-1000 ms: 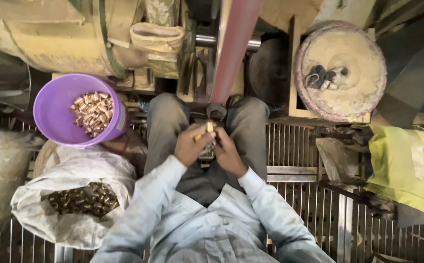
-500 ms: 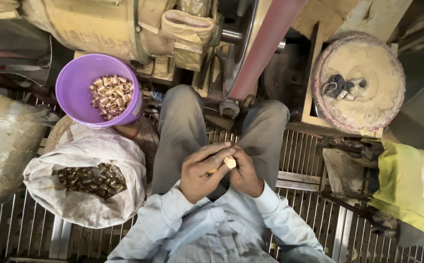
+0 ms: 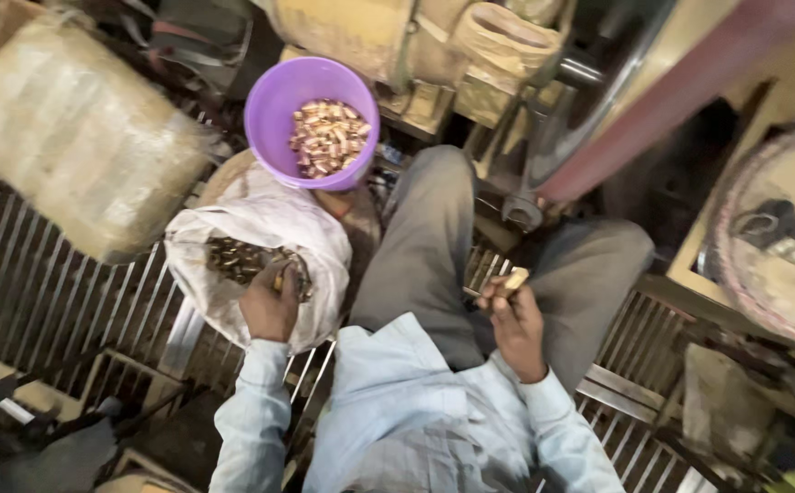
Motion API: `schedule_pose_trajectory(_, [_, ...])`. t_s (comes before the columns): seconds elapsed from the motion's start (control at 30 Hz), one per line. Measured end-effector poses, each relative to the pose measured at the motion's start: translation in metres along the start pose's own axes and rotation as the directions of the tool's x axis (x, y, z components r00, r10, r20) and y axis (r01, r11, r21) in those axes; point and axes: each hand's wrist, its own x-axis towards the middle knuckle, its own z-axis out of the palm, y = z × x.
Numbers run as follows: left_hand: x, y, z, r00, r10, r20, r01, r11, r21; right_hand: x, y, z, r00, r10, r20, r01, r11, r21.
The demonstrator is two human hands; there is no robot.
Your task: The person sits on a metal grate floor and repeatedly picks up small brass-colored metal parts from a white sack. They press each part against a vertical belt sander to smooth its surface, then place the finished part into a purple bucket.
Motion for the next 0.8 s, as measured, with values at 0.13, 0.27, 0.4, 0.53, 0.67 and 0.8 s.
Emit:
schedule_pose_trajectory(0.13, [0.009, -0.079, 0.022, 0.947, -0.233, 0.224, 0.142, 0.923, 0.358, 0.0, 0.012, -0.011, 0.988, 0.155, -0.006, -0.155, 0.987, 0.045])
schedule_pose_trajectory(0.27, [0.019, -0.11, 0.067, 0.9, -0.264, 0.347, 0.04, 0.842, 0.537, 0.007, 0.02, -0.013, 0.979, 0.203, -0.007, -0.203, 0.979, -0.009])
schedule_pose_trajectory(0.4, [0.027, -0.118, 0.094, 0.933, -0.26, 0.248, 0.109, 0.863, 0.494, 0.008, 0.022, -0.012, 0.98, 0.197, -0.026, -0.199, 0.975, -0.099])
schedule_pose_trajectory(0.53, [0.028, -0.131, 0.103, 0.971, -0.203, 0.125, 0.147, 0.923, 0.356, 0.006, 0.022, -0.011, 0.971, 0.221, -0.091, -0.235, 0.954, -0.186])
schedule_pose_trajectory(0.67, [0.031, -0.146, 0.108, 0.995, -0.084, 0.062, 0.066, 0.968, 0.243, 0.011, 0.023, -0.009, 0.985, 0.169, -0.025, -0.171, 0.968, -0.185])
schedule_pose_trajectory(0.8, [0.036, -0.138, 0.107, 0.998, -0.029, -0.05, 0.038, 0.982, 0.187, 0.012, 0.017, 0.0, 0.987, 0.16, -0.033, -0.162, 0.931, -0.327])
